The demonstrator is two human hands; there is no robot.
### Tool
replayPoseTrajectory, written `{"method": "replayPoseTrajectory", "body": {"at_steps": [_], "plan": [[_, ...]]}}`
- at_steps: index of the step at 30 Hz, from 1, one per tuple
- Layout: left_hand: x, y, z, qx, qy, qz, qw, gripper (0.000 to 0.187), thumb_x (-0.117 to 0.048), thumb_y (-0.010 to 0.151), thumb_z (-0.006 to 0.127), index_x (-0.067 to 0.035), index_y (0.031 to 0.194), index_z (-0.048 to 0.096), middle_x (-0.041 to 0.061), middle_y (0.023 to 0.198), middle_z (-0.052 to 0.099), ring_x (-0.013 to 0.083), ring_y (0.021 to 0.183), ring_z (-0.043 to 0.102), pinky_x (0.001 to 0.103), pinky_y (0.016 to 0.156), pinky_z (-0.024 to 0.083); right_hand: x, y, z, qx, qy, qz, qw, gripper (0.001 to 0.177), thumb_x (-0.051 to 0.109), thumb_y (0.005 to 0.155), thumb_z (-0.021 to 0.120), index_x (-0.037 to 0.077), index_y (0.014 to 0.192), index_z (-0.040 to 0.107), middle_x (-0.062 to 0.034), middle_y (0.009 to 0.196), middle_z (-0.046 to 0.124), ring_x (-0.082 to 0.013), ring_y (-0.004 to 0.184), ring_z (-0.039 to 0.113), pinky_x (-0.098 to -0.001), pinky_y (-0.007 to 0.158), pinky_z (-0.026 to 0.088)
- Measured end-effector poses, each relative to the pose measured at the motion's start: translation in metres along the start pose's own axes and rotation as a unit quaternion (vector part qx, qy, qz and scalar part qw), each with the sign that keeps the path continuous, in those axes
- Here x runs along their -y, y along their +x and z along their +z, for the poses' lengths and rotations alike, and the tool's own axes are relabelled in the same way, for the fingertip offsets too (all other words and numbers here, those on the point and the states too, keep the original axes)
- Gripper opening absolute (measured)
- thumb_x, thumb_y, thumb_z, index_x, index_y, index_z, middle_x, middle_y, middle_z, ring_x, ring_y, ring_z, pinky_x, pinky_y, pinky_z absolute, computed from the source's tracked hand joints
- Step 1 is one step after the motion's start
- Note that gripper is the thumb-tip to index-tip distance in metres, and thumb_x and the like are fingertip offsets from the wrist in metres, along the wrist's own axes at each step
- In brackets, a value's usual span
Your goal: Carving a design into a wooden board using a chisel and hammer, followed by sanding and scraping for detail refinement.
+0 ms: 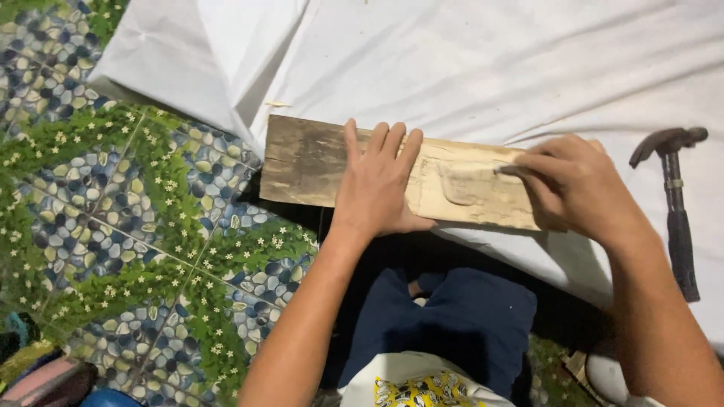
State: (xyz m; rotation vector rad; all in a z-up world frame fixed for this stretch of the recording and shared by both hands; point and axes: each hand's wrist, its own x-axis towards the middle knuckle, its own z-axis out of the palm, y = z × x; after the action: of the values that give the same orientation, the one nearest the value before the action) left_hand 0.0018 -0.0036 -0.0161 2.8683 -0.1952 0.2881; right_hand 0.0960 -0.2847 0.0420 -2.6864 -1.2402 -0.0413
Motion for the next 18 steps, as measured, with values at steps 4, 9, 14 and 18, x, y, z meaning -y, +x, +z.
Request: {"method": "replayPoseTrajectory", "body": {"at_steps": [4,9,14,18], "plan": [[-0.001,0.001,-0.003,0.007,0.005,0.006,1.0,0.135,-0.083,0.041,0.085,-0.004,0.142,0.044,0.016,0.134,0.048,0.0363,0.128,0.042,0.074,0.118,0.014,0.01,0.003,0.009,-0.023,0.044,0.005,0.999,0.025,0.001,0.082,0.075,0.003,0.106,0.081,-0.016,0.104,0.074,-0.0281,0.089,0.066,-0.0379,0.08,0.056],[0.0,-0.001,-0.004,-0.009,0.009,0.01,1.0,0.138,-0.082,0.039,0.085,-0.003,0.145,0.044,0.018,0.138,0.049,0.037,0.129,0.042,0.071,0.116,0.015,0.017,-0.008,-0.004,-0.074,0.056,0.029,0.995,0.021,0.0,0.085,0.078,0.001,0.107,0.078,-0.0132,0.103,0.071,-0.0304,0.088,0.063,-0.0399,0.086,0.049],[0.001,-0.001,-0.004,-0.009,0.005,0.017,1.0,0.134,-0.084,0.04,0.084,-0.005,0.142,0.047,0.016,0.132,0.051,0.0346,0.125,0.044,0.075,0.114,0.017,0.02,0.002,0.021,-0.096,0.074,0.021,0.992,0.015,0.01,0.09,0.075,0.004,0.103,0.08,-0.0122,0.1,0.074,-0.0293,0.091,0.068,-0.0382,0.081,0.053],[0.0,-0.001,0.001,-0.004,0.003,0.006,1.0,0.14,-0.083,0.039,0.086,-0.003,0.146,0.043,0.018,0.138,0.047,0.0369,0.129,0.04,0.073,0.117,0.012,0.025,0.005,0.01,-0.07,0.06,0.007,0.996,0.02,0.001,0.083,0.077,0.003,0.102,0.081,-0.0139,0.094,0.071,-0.0274,0.081,0.064,-0.0373,0.072,0.052]]}}
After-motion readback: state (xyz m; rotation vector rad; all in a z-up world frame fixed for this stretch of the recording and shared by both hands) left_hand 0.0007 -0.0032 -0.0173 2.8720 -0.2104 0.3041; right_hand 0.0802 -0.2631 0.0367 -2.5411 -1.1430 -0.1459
